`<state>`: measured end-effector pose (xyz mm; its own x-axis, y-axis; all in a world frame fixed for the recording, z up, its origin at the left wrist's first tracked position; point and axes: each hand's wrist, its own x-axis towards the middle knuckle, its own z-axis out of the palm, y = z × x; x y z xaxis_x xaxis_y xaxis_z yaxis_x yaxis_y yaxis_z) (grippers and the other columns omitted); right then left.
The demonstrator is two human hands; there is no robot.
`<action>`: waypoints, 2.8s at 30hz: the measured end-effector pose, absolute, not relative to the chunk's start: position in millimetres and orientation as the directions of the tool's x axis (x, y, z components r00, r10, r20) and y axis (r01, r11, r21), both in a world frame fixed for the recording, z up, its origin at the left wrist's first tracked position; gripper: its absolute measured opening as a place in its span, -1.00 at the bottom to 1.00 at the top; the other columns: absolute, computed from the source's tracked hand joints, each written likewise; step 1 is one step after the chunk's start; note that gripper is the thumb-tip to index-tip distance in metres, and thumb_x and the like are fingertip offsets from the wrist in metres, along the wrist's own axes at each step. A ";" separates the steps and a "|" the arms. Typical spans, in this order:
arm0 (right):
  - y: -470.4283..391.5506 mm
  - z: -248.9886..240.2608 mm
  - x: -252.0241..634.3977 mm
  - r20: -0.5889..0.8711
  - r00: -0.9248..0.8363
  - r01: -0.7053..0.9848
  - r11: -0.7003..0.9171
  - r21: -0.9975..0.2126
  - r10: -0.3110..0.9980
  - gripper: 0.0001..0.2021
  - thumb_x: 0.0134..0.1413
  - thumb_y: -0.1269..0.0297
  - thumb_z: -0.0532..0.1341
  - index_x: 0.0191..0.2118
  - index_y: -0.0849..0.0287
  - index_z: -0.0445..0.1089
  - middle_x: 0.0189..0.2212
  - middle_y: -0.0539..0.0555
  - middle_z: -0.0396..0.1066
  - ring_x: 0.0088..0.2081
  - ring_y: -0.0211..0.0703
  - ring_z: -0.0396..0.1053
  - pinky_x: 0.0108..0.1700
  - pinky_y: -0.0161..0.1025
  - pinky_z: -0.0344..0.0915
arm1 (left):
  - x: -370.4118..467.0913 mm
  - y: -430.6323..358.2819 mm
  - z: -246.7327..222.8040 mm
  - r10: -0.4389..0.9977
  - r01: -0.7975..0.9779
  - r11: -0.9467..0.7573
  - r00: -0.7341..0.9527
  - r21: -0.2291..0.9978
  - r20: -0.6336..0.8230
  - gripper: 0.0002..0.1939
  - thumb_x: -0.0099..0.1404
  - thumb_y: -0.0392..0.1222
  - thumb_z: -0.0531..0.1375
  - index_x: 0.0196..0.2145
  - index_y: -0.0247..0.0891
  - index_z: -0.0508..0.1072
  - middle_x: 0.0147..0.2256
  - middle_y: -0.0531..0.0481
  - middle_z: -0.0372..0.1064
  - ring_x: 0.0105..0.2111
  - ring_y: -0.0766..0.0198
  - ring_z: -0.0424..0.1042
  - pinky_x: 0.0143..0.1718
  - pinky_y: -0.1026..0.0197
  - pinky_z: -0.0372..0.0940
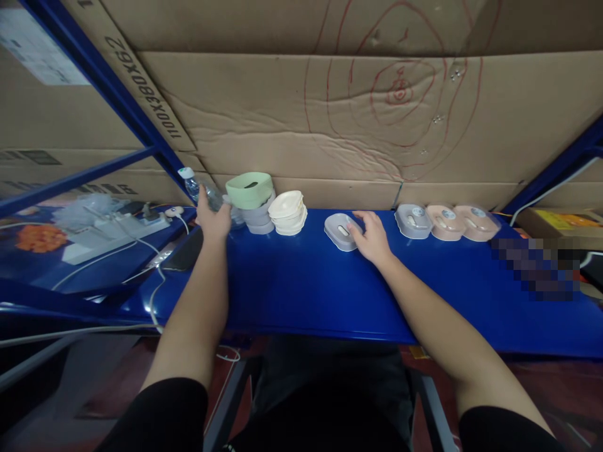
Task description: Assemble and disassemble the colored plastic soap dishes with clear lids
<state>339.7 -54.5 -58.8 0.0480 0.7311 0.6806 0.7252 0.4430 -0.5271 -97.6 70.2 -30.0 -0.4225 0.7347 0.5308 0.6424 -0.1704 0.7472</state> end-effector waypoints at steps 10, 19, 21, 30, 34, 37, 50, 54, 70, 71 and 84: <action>-56.8 -66.7 337.9 0.320 -0.026 0.903 0.159 -0.400 0.947 -0.07 -0.02 -0.36 0.41 0.35 0.14 0.38 0.42 0.38 0.23 0.44 0.54 0.16 0.43 0.43 0.09 | -66.9 45.0 -15.2 0.425 0.708 -0.235 -0.542 0.666 0.725 -0.34 0.32 -0.28 0.20 0.36 -0.32 0.24 0.35 -0.32 0.26 0.39 -0.05 0.19 0.46 -0.19 0.03; -54.9 -72.9 339.6 0.303 -0.121 0.835 0.262 -0.484 0.945 -0.12 -0.07 -0.09 0.51 0.36 0.10 0.35 0.42 0.34 0.21 0.39 0.40 0.28 0.38 0.30 0.27 | 28.6 -2.6 -25.0 0.361 0.577 -0.807 0.319 0.122 0.876 -0.72 0.46 -0.05 0.20 0.04 -0.22 0.46 -0.02 -0.21 0.54 0.04 0.00 0.52 0.18 -0.20 0.38; -55.5 -71.7 337.6 0.363 -0.133 0.808 0.313 -0.499 0.922 -0.19 -0.05 -0.03 0.49 0.33 0.08 0.37 0.39 0.31 0.26 0.36 0.34 0.33 0.37 0.27 0.30 | 47.7 -12.9 -31.0 0.369 0.475 -0.875 0.524 0.096 0.768 -0.64 0.43 -0.03 0.27 0.11 -0.20 0.47 0.08 -0.22 0.52 0.10 -0.02 0.51 0.18 -0.17 0.40; -67.2 -57.1 326.2 0.582 -0.280 0.635 0.602 -0.484 0.764 -0.60 0.11 -0.03 0.41 -0.01 0.00 0.43 0.20 0.21 0.46 0.22 0.19 0.46 0.27 0.24 0.38 | 54.5 -5.9 -55.4 0.503 0.455 -0.858 0.652 0.238 0.568 -0.18 0.41 0.24 0.29 0.41 -0.29 0.23 0.36 -0.48 0.24 0.38 -0.26 0.28 0.37 -0.35 0.24; -70.8 -55.3 322.5 0.585 -0.258 0.623 0.596 -0.507 0.769 -0.64 0.11 -0.07 0.41 -0.10 -0.03 0.38 0.17 0.19 0.49 0.18 0.19 0.48 0.24 0.23 0.40 | 52.5 -3.9 -59.4 0.492 0.415 -0.870 0.688 0.268 0.534 -0.14 0.40 0.26 0.29 0.43 -0.29 0.19 0.36 -0.48 0.25 0.41 -0.23 0.25 0.39 -0.33 0.22; -71.2 -55.3 321.2 0.598 -0.229 0.623 0.588 -0.516 0.768 -0.65 0.16 -0.08 0.38 -0.10 -0.02 0.34 0.12 0.19 0.52 0.15 0.18 0.50 0.20 0.20 0.41 | 54.8 -6.3 -63.0 0.502 0.421 -0.864 0.707 0.274 0.497 -0.13 0.40 0.23 0.31 0.44 -0.32 0.16 0.40 -0.51 0.18 0.44 -0.24 0.20 0.41 -0.31 0.20; -73.4 -55.5 320.5 0.702 -0.083 0.654 0.570 -0.497 0.707 -0.41 0.28 -0.45 0.05 0.03 -0.02 0.26 0.06 0.25 0.51 0.11 0.23 0.50 0.15 0.22 0.43 | 54.5 -4.5 -49.5 0.484 0.389 -0.874 0.635 0.292 0.602 -0.43 0.44 -0.30 0.18 0.37 -0.26 0.28 0.29 -0.32 0.39 0.31 -0.04 0.40 0.34 -0.22 0.33; -75.4 -57.3 322.8 0.744 0.065 0.645 0.541 -0.539 0.665 -0.27 0.25 -0.57 -0.13 0.02 0.00 0.28 -0.13 0.21 0.52 -0.11 0.18 0.55 -0.07 0.12 0.50 | 52.9 -9.4 -42.4 0.467 0.388 -0.881 0.622 0.271 0.629 -0.45 0.43 -0.32 0.17 0.35 -0.25 0.33 0.22 -0.29 0.47 0.22 0.00 0.49 0.26 -0.16 0.42; -57.7 -65.3 326.4 0.612 0.177 0.469 0.481 -0.741 0.771 -0.38 0.37 -0.31 0.09 0.31 -0.01 0.21 0.10 0.25 0.52 -0.20 0.03 0.60 -0.11 0.10 0.58 | 33.0 -3.8 -23.1 0.538 0.458 -0.796 0.239 0.395 0.808 -0.51 0.32 0.14 0.42 0.03 -0.23 0.52 -0.12 -0.13 0.58 -0.19 0.13 0.58 -0.07 0.03 0.51; -57.4 -65.9 326.4 0.618 0.150 0.502 0.479 -0.720 0.772 -0.37 0.36 -0.30 0.12 0.31 0.01 0.22 0.10 0.26 0.52 -0.18 0.05 0.59 -0.08 0.13 0.57 | 26.2 -0.7 -19.6 0.535 0.515 -0.761 0.154 0.394 0.831 -0.53 0.33 0.13 0.42 0.02 -0.22 0.51 -0.08 -0.12 0.56 -0.16 0.11 0.57 -0.05 0.01 0.50; -60.6 -70.4 321.2 0.615 -0.056 0.622 0.509 -0.595 0.787 -0.46 0.34 -0.10 0.24 0.29 0.04 0.30 0.14 0.27 0.44 -0.10 0.09 0.57 0.01 0.20 0.55 | -51.9 26.8 13.0 0.500 0.783 -0.404 -0.243 0.473 0.831 -0.58 0.31 -0.33 0.25 0.12 -0.24 0.51 0.11 -0.22 0.31 0.15 0.02 0.39 0.14 -0.02 0.42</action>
<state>321.2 -60.6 -70.4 -0.0557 0.7868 0.6146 0.6217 0.5090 -0.5953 -51.9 26.8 13.0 -0.2434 0.4999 0.8311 0.7832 -0.4042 0.4725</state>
